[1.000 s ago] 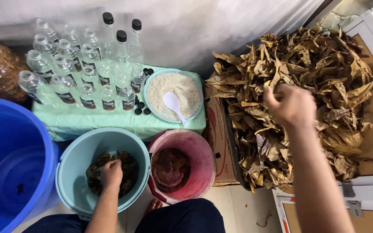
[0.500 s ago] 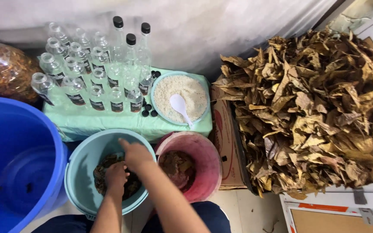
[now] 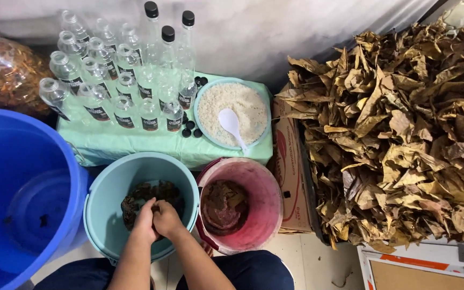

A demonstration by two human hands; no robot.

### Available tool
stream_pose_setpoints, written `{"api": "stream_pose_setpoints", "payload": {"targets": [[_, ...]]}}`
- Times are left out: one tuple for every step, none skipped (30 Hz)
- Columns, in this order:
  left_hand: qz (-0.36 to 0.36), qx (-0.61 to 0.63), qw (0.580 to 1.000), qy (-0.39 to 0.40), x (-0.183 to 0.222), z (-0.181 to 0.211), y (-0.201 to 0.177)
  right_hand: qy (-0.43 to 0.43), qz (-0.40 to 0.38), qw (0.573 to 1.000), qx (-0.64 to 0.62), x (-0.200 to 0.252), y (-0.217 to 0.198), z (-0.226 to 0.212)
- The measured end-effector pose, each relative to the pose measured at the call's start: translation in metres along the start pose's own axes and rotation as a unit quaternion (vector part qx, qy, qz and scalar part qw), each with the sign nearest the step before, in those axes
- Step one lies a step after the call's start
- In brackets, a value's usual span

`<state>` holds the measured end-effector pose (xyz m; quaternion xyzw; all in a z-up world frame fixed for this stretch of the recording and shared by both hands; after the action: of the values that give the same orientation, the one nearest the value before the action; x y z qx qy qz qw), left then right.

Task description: Preparing the mixture for charcoal briquettes by crumbling dried leaves and mixing them with charcoal dust and a binder by hand.

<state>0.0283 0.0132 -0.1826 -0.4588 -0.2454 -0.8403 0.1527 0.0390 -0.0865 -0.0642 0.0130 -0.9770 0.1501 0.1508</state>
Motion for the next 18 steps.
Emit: {"api": "stream_pose_setpoints", "payload": {"targets": [[-0.001, -0.002, 1.000, 0.000, 0.004, 0.004, 0.002, 0.001, 0.002, 1.000, -0.001, 0.004, 0.001, -0.004], [0.007, -0.011, 1.000, 0.002, 0.008, 0.008, 0.002, -0.024, 0.000, 0.999, -0.021, 0.008, 0.001, -0.013], [0.014, -0.019, 1.000, 0.005, 0.012, 0.012, 0.002, -0.048, -0.001, 0.998, -0.041, 0.013, 0.001, -0.021], [0.013, -0.018, 1.000, 0.005, 0.021, 0.014, 0.005, -0.049, -0.001, 0.998, -0.040, 0.018, -0.007, -0.041], [0.018, -0.025, 0.999, 0.018, 0.029, 0.019, 0.006, -0.023, -0.047, 0.989, 0.141, 0.023, -0.004, -0.054], [0.024, -0.030, 0.999, 0.030, 0.040, 0.022, 0.006, 0.005, -0.094, 0.944, 0.317, 0.030, -0.002, -0.062], [0.025, -0.028, 0.999, 0.030, 0.032, 0.014, 0.003, 0.004, -0.096, 0.943, 0.319, 0.032, -0.007, -0.062], [0.063, -0.029, 0.997, 0.027, 0.023, 0.011, -0.007, 0.025, -0.135, 0.935, 0.327, 0.032, -0.005, -0.057], [0.101, -0.030, 0.994, 0.026, 0.014, 0.008, -0.017, 0.045, -0.174, 0.925, 0.335, 0.033, -0.003, -0.053], [0.102, -0.032, 0.994, 0.027, 0.022, 0.014, -0.012, 0.045, -0.175, 0.926, 0.333, 0.032, -0.004, -0.053], [0.125, -0.089, 0.988, 0.033, 0.031, 0.023, -0.012, 0.042, -0.185, 0.946, 0.262, 0.031, -0.003, -0.056], [0.147, -0.146, 0.978, 0.039, 0.039, 0.031, -0.010, 0.040, -0.195, 0.961, 0.190, 0.031, -0.003, -0.059], [0.148, -0.147, 0.977, 0.040, 0.046, 0.039, -0.013, 0.039, -0.195, 0.962, 0.189, 0.034, -0.001, -0.059], [0.164, -0.080, 0.981, 0.059, 0.053, 0.048, -0.013, 0.004, -0.184, 0.965, 0.188, 0.034, -0.004, -0.066], [0.179, -0.013, 0.981, 0.078, 0.061, 0.056, -0.013, -0.031, -0.172, 0.967, 0.187, 0.035, -0.007, -0.073], [0.177, -0.014, 0.981, 0.074, 0.047, 0.048, -0.018, -0.028, -0.171, 0.967, 0.189, 0.037, -0.010, -0.079], [0.156, -0.026, 0.985, 0.060, 0.032, 0.039, -0.020, -0.094, -0.140, 0.967, 0.188, 0.040, -0.017, -0.098], [0.136, -0.038, 0.989, 0.048, 0.017, 0.031, -0.023, -0.162, -0.109, 0.963, 0.187, 0.044, -0.022, -0.118]]}}
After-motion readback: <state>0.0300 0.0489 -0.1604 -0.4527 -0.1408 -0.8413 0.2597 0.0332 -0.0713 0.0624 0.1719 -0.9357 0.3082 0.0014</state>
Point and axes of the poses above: each hand's wrist, its own x-axis away from the middle knuckle, its own y-axis out of the palm, z = x × y, the point moved 9 cm from there along -x, towards the middle knuckle, and after that the axes turned 4 degrees about y, right-handed, at the moved point
